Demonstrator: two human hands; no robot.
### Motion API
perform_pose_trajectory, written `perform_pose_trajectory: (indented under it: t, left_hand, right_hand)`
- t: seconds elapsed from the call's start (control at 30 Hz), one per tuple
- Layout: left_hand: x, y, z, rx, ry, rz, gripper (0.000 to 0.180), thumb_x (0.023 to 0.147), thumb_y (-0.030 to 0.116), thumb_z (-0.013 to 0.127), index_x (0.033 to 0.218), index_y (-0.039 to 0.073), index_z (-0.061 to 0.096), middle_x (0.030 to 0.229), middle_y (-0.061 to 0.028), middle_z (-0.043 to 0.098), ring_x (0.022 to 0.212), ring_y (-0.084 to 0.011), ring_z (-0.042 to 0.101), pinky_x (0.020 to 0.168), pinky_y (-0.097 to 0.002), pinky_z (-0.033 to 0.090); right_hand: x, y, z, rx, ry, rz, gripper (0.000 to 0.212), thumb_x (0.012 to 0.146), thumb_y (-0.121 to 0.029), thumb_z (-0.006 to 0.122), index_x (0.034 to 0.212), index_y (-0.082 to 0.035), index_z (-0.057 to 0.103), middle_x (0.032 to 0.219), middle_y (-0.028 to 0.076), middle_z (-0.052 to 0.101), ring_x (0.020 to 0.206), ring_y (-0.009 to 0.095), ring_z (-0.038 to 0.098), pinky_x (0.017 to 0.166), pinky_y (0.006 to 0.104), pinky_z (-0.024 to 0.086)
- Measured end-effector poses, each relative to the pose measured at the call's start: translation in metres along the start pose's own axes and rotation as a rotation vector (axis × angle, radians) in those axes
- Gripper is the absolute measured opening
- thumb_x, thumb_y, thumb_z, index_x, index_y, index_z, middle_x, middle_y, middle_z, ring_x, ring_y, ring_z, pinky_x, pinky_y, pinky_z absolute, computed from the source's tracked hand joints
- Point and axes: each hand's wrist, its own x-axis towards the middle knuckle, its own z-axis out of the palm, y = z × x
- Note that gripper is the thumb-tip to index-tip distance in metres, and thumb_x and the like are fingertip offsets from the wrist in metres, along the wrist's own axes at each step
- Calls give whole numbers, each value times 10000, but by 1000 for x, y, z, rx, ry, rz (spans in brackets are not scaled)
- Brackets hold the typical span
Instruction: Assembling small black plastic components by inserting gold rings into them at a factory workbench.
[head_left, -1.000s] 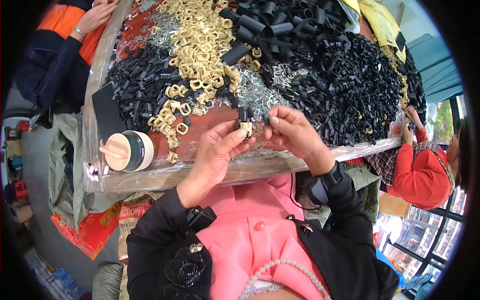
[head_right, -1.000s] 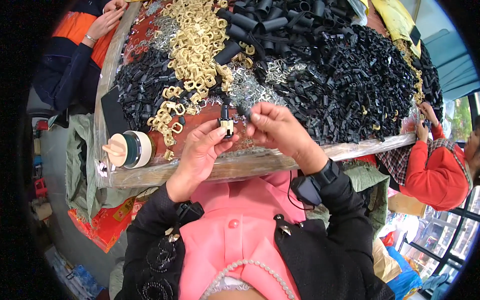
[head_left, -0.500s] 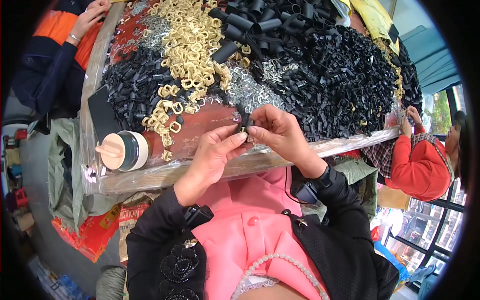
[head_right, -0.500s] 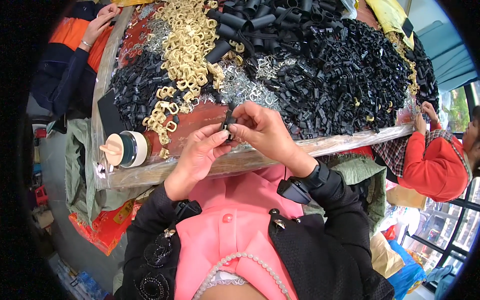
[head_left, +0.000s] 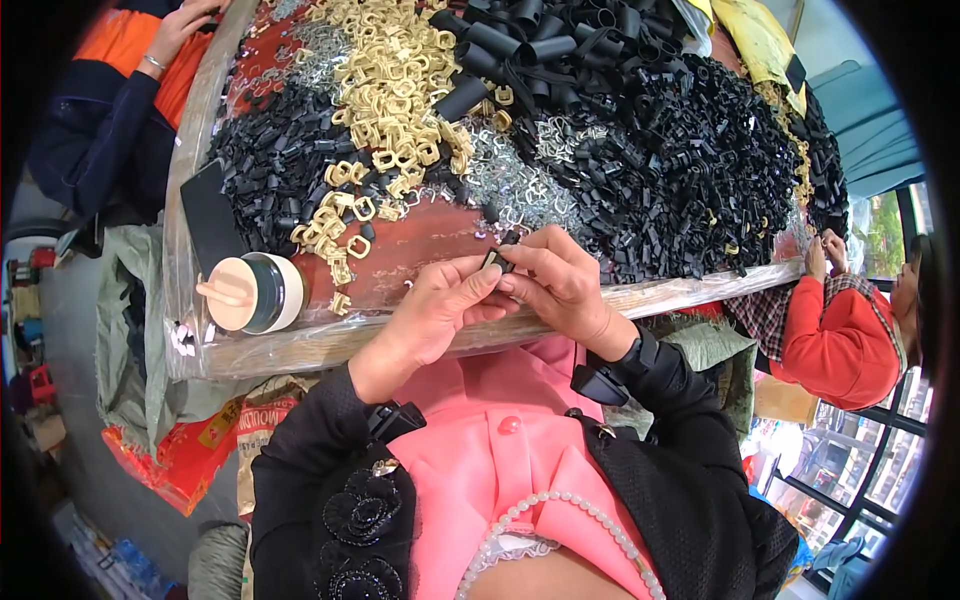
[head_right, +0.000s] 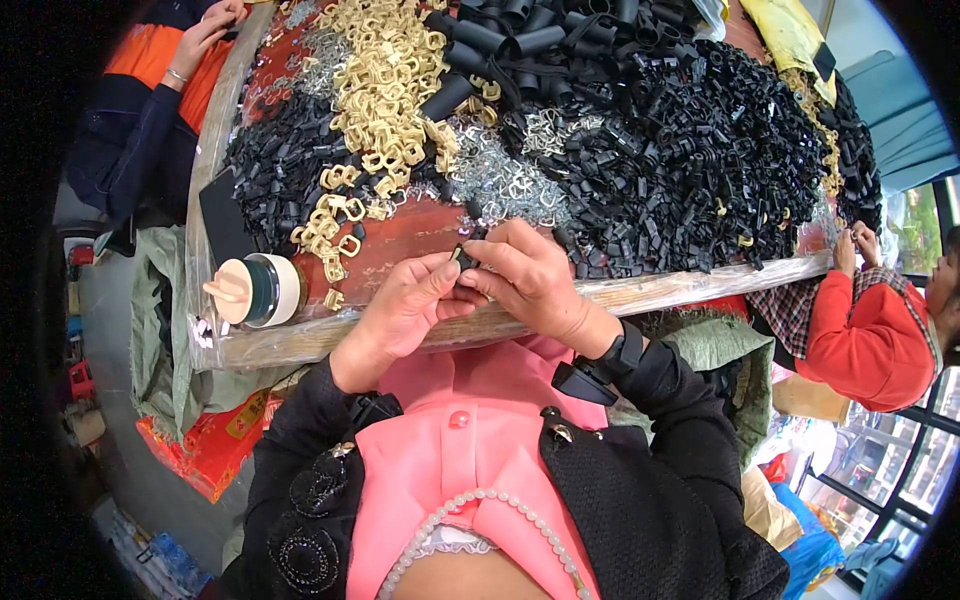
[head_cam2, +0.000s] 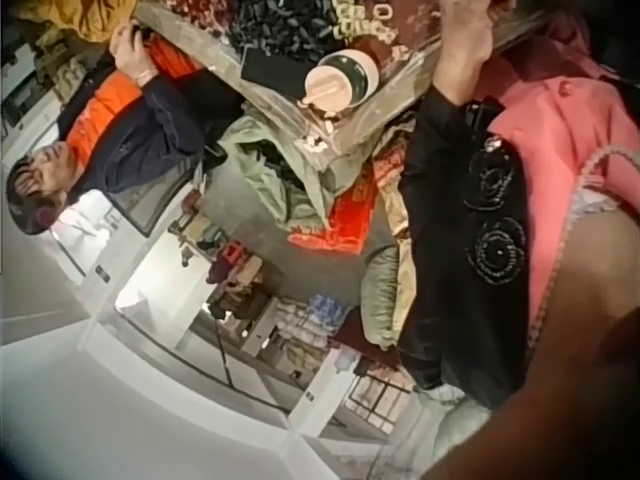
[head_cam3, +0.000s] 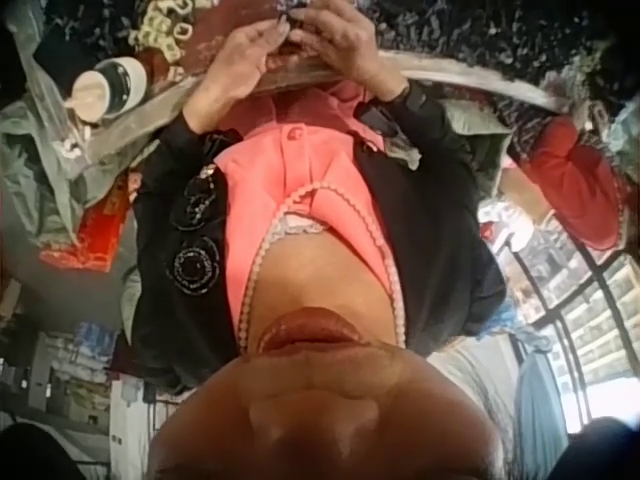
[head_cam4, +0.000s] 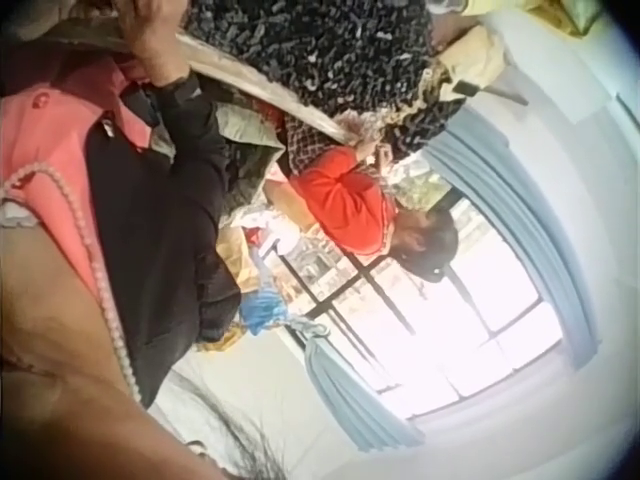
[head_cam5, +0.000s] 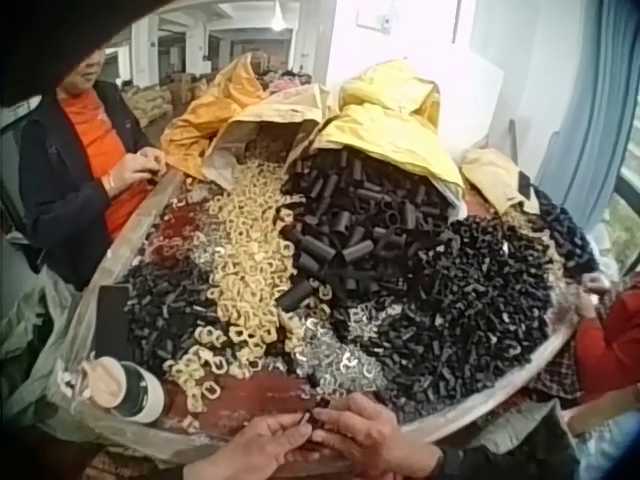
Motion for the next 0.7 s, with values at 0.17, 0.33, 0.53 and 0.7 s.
perform_pose_trajectory:
  t: [0.17,0.33,0.53,0.7]
  left_hand:
    - [4,6,-4,64,27,-21,251,846,222,491,966,3,521,820,-51,576,752,-139,580,652,-217,479]
    - [1,6,-12,188,25,81,257,839,211,497,979,-3,525,818,-64,578,702,-135,582,626,-222,476]
    - [0,6,-24,184,64,119,286,833,205,513,1015,-15,507,842,-81,580,699,-135,581,621,-216,469]
    - [-1,10,-17,141,121,153,275,819,185,529,1014,-1,472,891,-105,577,763,-164,591,629,-218,474]
  right_hand:
    - [3,8,-1,-62,-36,-153,288,652,-105,670,912,-19,578,733,85,519,619,200,522,517,280,428]
    - [16,6,-6,-41,-20,-196,265,673,-81,644,920,-17,575,744,93,516,626,212,522,515,285,428]
    - [86,57,-13,-318,-57,-237,249,678,-71,616,920,-56,559,825,73,539,733,232,526,615,313,420]
    - [142,107,15,-638,-86,-326,254,671,-144,598,915,-90,551,840,39,525,813,226,489,691,335,364]
